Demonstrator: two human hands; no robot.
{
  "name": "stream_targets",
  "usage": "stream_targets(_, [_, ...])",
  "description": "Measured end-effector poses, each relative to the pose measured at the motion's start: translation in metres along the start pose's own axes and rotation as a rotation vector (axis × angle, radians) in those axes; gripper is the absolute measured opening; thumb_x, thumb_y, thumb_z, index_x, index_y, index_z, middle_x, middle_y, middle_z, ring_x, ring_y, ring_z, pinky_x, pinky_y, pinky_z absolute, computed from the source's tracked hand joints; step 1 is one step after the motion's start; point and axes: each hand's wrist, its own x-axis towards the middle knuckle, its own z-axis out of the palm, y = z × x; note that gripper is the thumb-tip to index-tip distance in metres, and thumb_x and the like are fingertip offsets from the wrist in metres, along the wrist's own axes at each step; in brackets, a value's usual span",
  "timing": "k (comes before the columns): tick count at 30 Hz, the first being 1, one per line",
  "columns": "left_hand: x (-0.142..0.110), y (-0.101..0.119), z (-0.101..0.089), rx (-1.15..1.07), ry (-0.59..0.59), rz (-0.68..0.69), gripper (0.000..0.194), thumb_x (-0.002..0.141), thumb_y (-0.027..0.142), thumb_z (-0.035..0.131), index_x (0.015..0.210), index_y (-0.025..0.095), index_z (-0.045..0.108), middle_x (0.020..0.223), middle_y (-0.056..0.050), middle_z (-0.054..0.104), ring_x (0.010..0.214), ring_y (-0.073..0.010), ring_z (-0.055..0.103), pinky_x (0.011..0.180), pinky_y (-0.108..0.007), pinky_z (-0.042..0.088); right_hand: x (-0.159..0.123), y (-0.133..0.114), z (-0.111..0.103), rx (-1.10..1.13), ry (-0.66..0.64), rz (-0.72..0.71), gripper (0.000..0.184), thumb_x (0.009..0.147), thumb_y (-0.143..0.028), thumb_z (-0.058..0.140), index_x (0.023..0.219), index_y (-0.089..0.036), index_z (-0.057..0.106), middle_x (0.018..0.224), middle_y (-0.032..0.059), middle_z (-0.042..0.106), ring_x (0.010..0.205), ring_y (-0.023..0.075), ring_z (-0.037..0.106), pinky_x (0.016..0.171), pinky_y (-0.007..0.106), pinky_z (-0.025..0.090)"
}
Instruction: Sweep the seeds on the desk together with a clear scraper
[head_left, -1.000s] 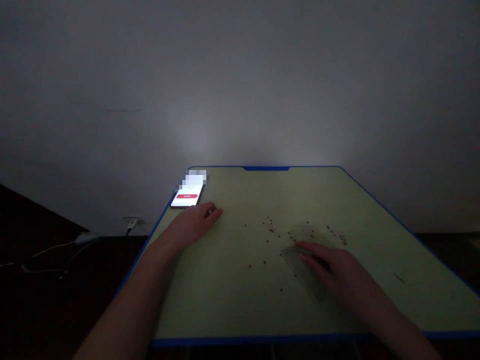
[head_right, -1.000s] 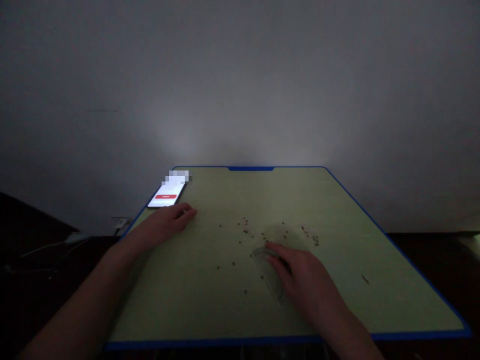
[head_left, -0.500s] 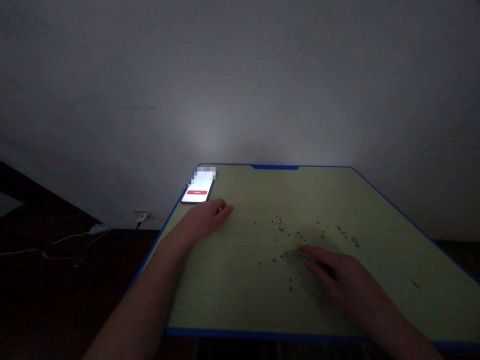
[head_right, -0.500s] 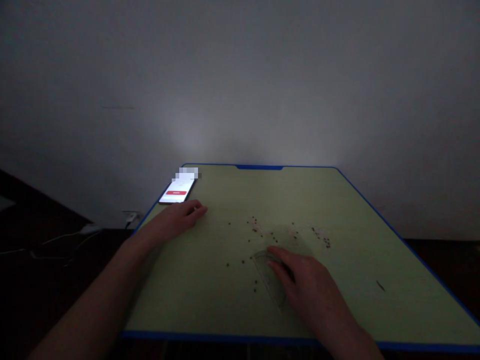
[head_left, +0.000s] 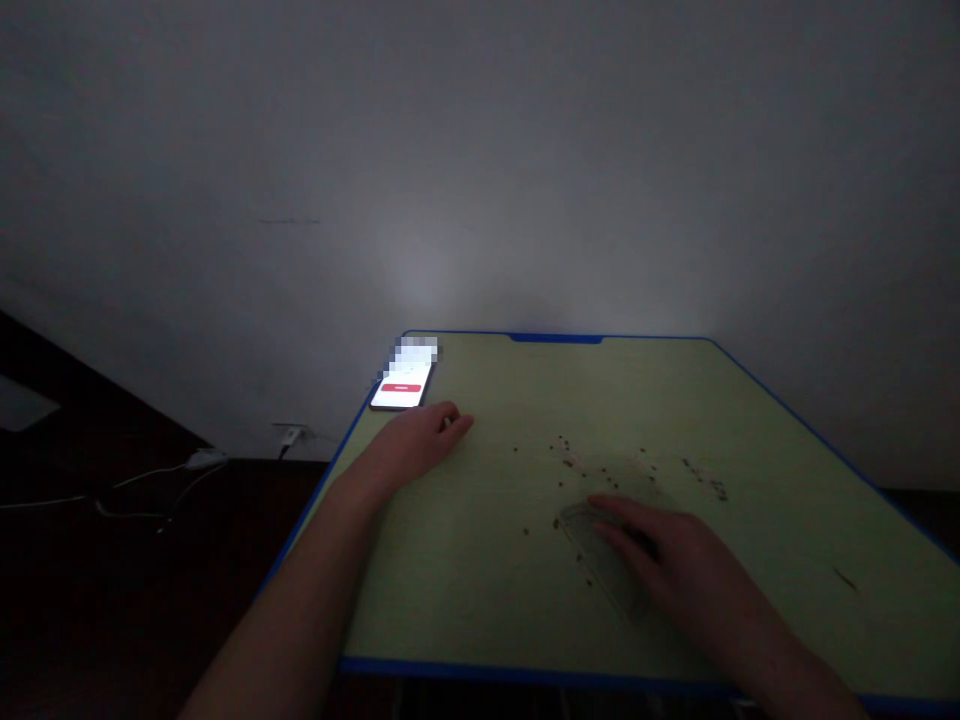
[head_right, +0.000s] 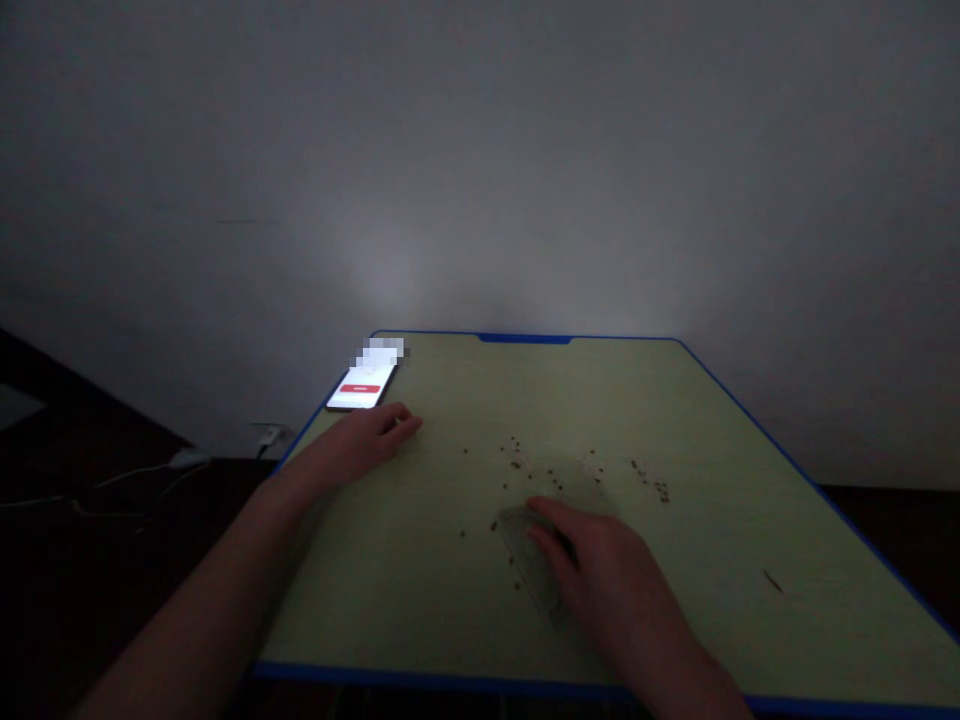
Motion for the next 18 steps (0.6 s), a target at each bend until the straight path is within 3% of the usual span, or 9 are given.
stream_targets(9, [0.0,-0.001,0.002,0.015,0.007,0.017,0.046,0.087,0.055,0.029,0.089,0.02,0.06,0.079,-0.006,0.066,0.068,-0.019,0.059,0.059,-0.028,0.036,0.014,-0.015,0.001,-0.067,-0.006,-0.035,0.033,0.09,-0.029,0.043,0.113,-0.021,0.066,0.105,0.0082,0.071,0.088,0.0272,0.069,0.079,0.047,0.054])
stream_targets(18, [0.001,-0.004,0.006,0.012,0.033,0.034,0.049,0.087,0.057,0.029,0.091,0.02,0.061,0.081,-0.007,0.068,0.069,-0.0194,0.059,0.059,-0.029,0.037,0.029,-0.041,0.012,-0.008,-0.097,-0.232,0.029,0.087,-0.023,0.049,0.109,-0.026,0.067,0.101,0.0045,0.073,0.085,0.0245,0.069,0.075,0.04,0.055])
